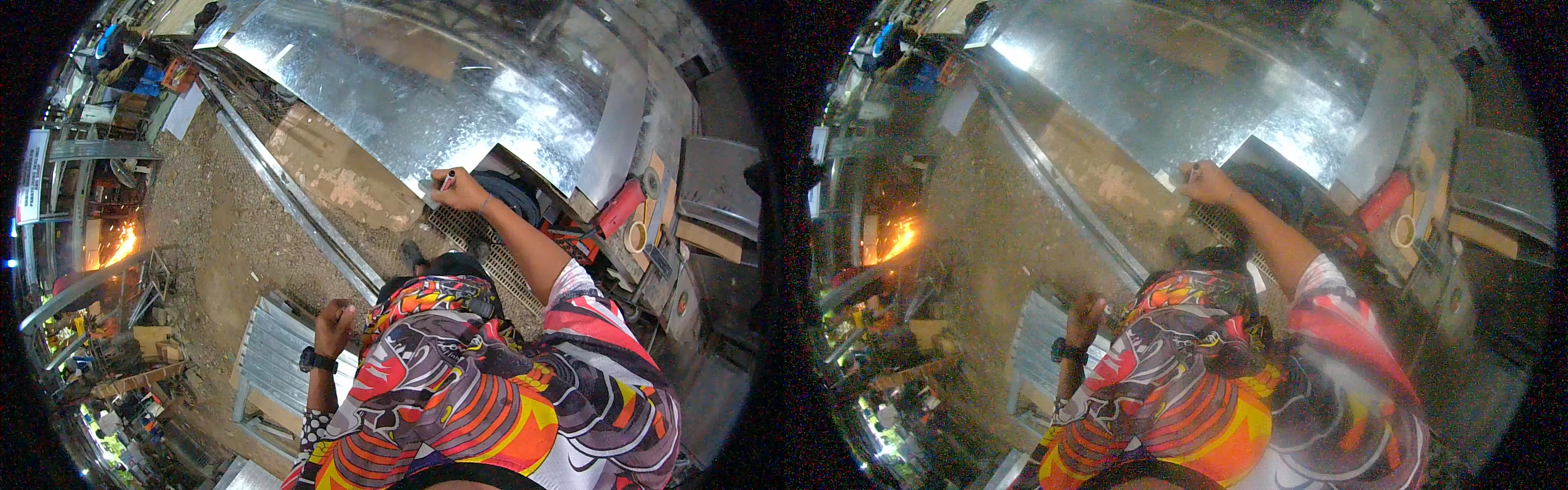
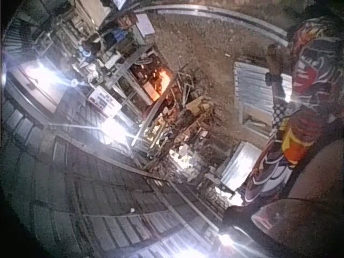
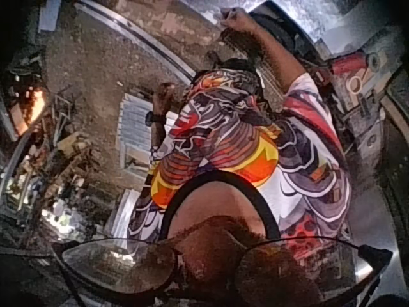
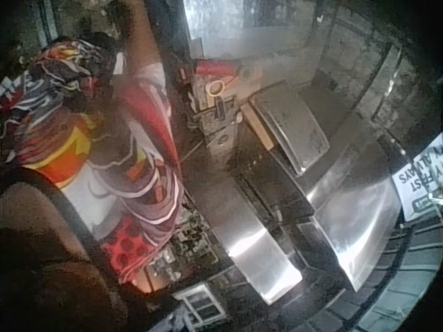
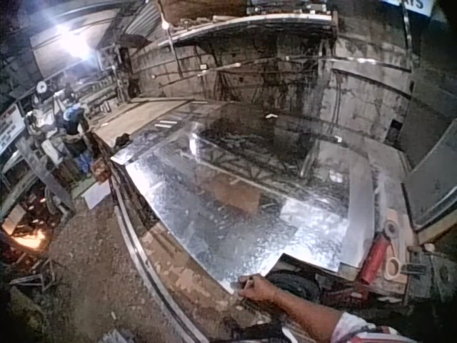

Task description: The person marks a metal frame with a marker, then uses a tape measure and angle grinder to cut a large metal sheet. The person holds the sheet steady with one hand while cutting with the other, producing sparks.

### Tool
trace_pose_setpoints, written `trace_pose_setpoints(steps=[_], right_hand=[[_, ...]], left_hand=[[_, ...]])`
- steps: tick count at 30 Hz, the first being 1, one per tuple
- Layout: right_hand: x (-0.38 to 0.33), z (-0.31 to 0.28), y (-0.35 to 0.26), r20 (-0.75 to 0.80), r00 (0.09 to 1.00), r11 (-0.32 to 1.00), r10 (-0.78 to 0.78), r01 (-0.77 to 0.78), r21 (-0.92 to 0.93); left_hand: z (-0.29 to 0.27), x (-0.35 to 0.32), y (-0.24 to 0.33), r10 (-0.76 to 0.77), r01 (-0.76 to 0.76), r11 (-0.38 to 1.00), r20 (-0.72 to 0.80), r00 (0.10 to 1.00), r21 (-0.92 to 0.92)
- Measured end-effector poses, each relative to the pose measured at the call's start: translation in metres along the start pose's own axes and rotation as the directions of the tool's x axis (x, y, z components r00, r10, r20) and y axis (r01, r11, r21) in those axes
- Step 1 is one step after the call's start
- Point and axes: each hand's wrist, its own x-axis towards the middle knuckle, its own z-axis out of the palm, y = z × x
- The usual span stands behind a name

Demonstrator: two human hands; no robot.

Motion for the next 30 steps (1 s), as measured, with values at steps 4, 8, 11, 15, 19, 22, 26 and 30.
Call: trace_pose_setpoints(steps=[4, 8, 11, 15, 19, 22, 26, 30], right_hand=[[0.0, 0.003, 0.0, -0.007, 0.999, 0.998, -0.054, 0.053, -0.043], [0.002, -0.005, -0.008, -0.062, 0.993, 0.995, -0.101, 0.099, -0.031], [0.004, -0.008, -0.013, -0.024, 0.999, 0.998, -0.048, 0.047, -0.052], [0.008, -0.006, -0.014, -0.003, 0.996, 0.991, -0.084, 0.083, -0.107], [0.007, -0.007, -0.013, -0.096, 0.994, 0.997, -0.044, 0.038, -0.064], [-0.001, -0.015, -0.018, -0.303, 0.941, 0.983, 0.15, -0.11, 0.145], [-0.029, -0.029, -0.029, -0.518, 0.805, 0.9, 0.289, -0.044, 0.435], [-0.078, -0.032, -0.037, -0.574, 0.79, 0.897, 0.217, 0.07, 0.436]], left_hand=[[0.0, -0.001, -0.003, -0.022, 0.023, 0.999, 0.011, 1.0, -0.026], [-0.001, 0.006, 0.003, -0.046, 0.045, 0.998, -0.017, 0.999, -0.047], [-0.002, 0.009, 0.009, -0.097, 0.097, 0.992, -0.001, 0.995, -0.082], [-0.005, 0.011, 0.009, -0.046, 0.046, 0.999, -0.016, 0.999, 0.011], [-0.002, 0.019, -0.002, -0.011, 0.014, 0.999, -0.065, 0.998, 0.035], [0.008, 0.036, -0.006, 0.063, -0.085, 0.987, -0.158, 0.985, -0.139], [0.037, 0.094, 0.008, -0.055, 0.098, 0.861, 0.1, 0.993, -0.5], [0.088, 0.17, 0.034, -0.201, 0.367, 0.637, 0.313, 0.928, -0.678]])
